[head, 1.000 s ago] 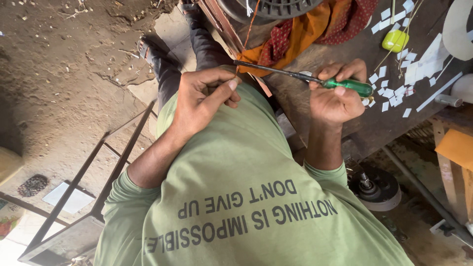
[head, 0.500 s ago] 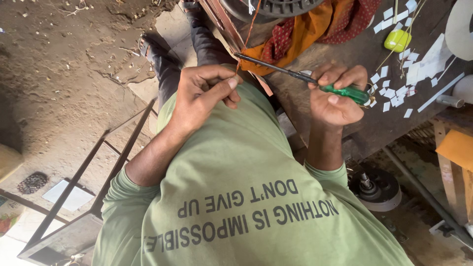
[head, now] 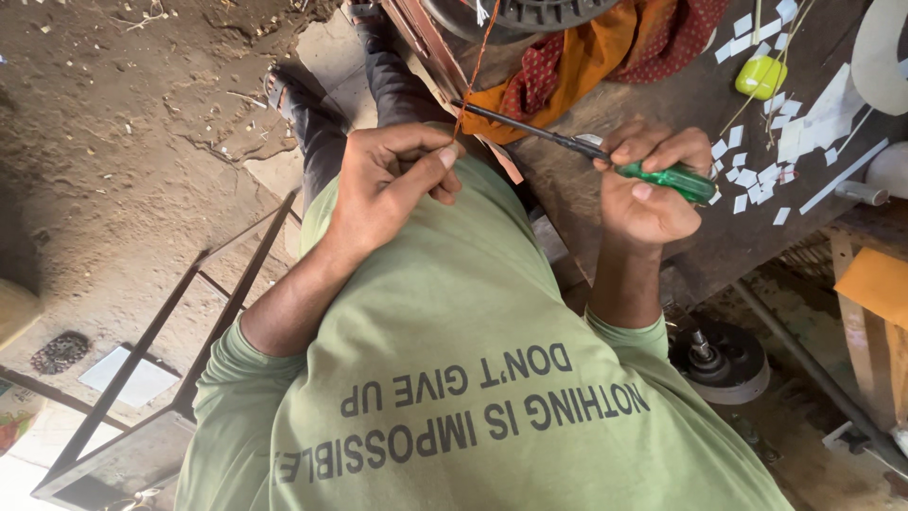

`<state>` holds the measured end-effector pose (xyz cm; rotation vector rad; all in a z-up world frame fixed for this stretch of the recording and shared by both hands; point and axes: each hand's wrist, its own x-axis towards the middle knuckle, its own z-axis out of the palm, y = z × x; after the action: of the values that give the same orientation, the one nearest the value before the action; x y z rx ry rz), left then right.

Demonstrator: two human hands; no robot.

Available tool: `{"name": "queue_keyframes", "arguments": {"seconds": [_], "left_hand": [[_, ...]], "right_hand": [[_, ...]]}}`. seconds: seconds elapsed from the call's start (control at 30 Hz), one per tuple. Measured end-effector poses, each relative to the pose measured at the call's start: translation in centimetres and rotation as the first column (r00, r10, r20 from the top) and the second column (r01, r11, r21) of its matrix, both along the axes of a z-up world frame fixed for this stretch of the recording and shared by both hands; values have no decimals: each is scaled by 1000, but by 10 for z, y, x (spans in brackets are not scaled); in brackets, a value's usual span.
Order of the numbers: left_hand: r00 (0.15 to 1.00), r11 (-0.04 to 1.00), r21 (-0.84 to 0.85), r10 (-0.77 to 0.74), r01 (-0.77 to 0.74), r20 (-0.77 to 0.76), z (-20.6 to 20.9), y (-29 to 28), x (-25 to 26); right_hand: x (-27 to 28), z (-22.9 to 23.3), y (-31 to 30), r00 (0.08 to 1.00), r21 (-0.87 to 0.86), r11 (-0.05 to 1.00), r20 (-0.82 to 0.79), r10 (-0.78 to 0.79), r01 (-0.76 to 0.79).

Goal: The person winds copper wire around a motor stator, uses a screwdriver to tuck wire into slots, wipes the stator with a cloth, and secures the winding with a thin strip. The person handles the stator, wire, screwdriver, cloth, and strip throughout.

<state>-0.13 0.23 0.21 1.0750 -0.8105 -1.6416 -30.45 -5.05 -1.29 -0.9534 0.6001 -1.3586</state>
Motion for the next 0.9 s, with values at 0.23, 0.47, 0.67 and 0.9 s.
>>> {"name": "queue_keyframes", "arguments": {"seconds": [0.23,0.47,0.67,0.9], "left_hand": [[997,1000,-15,23,-22,77,2,-1,-1],[997,999,-30,15,-13,69,3,-1,-1],[999,1000,-1,15,-15,35,2,0,-2],[1000,1000,22,15,-15,4,-2,0,-1]], "right_hand": [[-4,10,-6,997,-124,992,-70,31,-40],[-14,13,-7,998,-159,987,-62,22,-31],[2,1,-6,1000,-34,999,-5,7,-7],[-2,1,-5,1000,-46,998,-5,30,-30]]}}
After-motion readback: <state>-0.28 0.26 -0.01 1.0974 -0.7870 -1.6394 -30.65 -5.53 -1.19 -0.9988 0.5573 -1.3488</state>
